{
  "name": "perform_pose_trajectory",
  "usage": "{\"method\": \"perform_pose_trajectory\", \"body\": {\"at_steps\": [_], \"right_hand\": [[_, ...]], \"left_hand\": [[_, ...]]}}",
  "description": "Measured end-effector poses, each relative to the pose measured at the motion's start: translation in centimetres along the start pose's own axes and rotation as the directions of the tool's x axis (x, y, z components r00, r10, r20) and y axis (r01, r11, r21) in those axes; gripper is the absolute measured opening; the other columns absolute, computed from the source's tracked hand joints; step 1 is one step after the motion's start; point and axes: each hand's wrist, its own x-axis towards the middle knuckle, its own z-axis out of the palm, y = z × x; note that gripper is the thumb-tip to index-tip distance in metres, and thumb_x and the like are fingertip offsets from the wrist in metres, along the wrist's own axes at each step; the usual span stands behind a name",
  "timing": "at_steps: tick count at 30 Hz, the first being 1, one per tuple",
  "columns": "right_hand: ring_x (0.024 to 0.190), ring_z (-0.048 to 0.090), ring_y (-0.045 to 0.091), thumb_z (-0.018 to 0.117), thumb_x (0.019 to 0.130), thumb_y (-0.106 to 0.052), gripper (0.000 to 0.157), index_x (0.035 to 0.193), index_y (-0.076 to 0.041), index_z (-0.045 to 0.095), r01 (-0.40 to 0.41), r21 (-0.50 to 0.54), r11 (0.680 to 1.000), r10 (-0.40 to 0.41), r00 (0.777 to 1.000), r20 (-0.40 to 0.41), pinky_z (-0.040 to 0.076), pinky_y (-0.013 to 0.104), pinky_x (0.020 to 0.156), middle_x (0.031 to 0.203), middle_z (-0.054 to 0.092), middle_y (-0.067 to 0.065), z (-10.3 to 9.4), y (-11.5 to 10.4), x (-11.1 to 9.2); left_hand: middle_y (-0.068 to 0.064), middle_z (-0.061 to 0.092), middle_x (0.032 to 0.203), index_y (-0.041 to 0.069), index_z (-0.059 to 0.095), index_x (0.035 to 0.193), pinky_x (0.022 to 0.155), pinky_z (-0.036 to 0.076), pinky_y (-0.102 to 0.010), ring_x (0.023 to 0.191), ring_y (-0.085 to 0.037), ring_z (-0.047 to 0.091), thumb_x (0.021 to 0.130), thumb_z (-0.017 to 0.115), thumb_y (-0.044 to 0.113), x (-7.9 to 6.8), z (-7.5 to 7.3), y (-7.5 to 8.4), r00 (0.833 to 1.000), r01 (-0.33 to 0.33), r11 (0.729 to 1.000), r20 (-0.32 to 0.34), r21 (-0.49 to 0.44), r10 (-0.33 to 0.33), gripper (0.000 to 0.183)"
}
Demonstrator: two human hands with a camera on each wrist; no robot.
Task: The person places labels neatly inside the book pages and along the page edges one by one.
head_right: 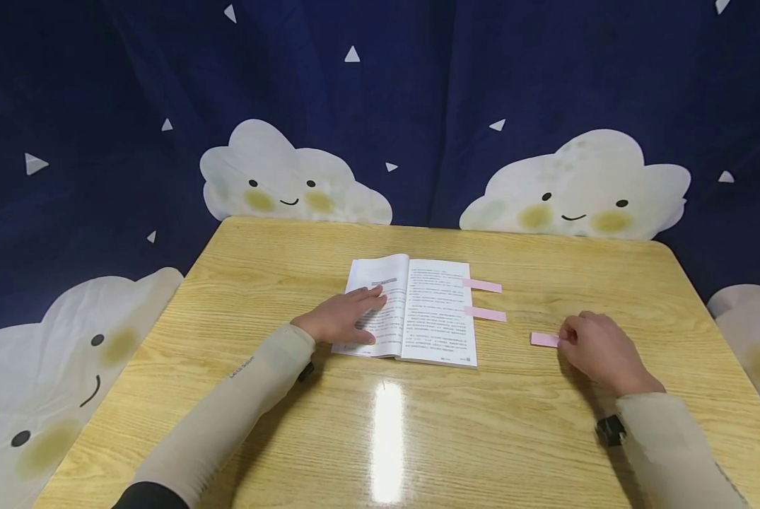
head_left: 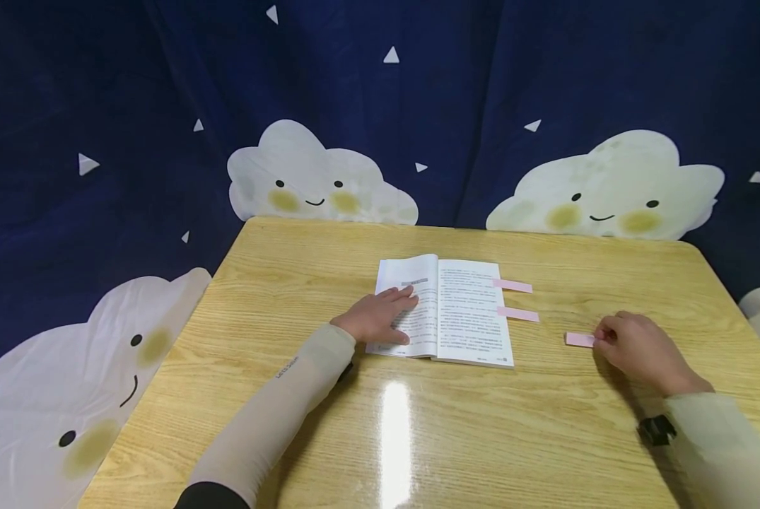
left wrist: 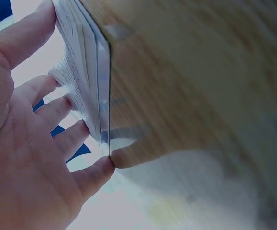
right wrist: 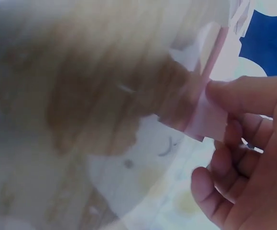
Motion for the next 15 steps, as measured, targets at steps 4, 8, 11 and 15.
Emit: {"method": "perform_pose_trajectory", "body": {"at_steps": [4,8,11,15], "right_hand": [[0.063,0.046,0.013,0.071,0.087,-0.012,0.010,0.083,-0.003,0.069,-0.018,0.039,0.999,0.014,0.994,0.109,0.039,0.028,0.058,0.073,0.062,0.002,-0.4,0.1,0.4],[0.064,0.050,0.012,0.069,0.089,-0.011,0.010,0.089,-0.001,0.072,-0.031,0.061,0.998,0.020,0.985,0.172,0.043,0.030,0.059,0.076,0.068,0.004,-0.8,0.0,0.7],[0.065,0.052,0.013,0.068,0.090,-0.010,0.011,0.091,0.000,0.073,-0.032,0.072,0.997,0.018,0.981,0.195,0.045,0.032,0.059,0.078,0.070,0.005,-1.0,0.0,0.9],[0.065,0.050,0.013,0.066,0.092,-0.011,0.012,0.092,0.000,0.071,-0.041,0.087,0.995,0.020,0.974,0.227,0.042,0.030,0.059,0.078,0.068,0.004,-1.1,0.0,1.1]], "left_hand": [[0.004,0.009,0.170,0.025,0.021,0.160,0.126,0.020,-0.049,0.158,-0.021,0.010,0.095,0.064,0.044,-0.1,0.0,0.0,1.000,0.003,1.000,0.006,-0.002,-0.003,0.080],[0.004,0.008,0.169,0.025,0.021,0.160,0.126,0.019,-0.049,0.158,-0.021,0.009,0.095,0.064,0.045,-0.1,0.0,0.0,1.000,0.010,1.000,0.010,-0.004,-0.010,0.080],[0.005,0.008,0.170,0.025,0.020,0.160,0.126,0.020,-0.048,0.158,-0.021,0.009,0.095,0.063,0.046,-0.1,0.0,0.0,1.000,0.010,1.000,0.011,0.000,-0.010,0.081],[0.005,0.007,0.170,0.026,0.019,0.160,0.126,0.019,-0.049,0.158,-0.020,0.008,0.095,0.062,0.046,0.0,0.0,-0.1,1.000,0.007,1.000,0.015,0.002,-0.007,0.081]]}}
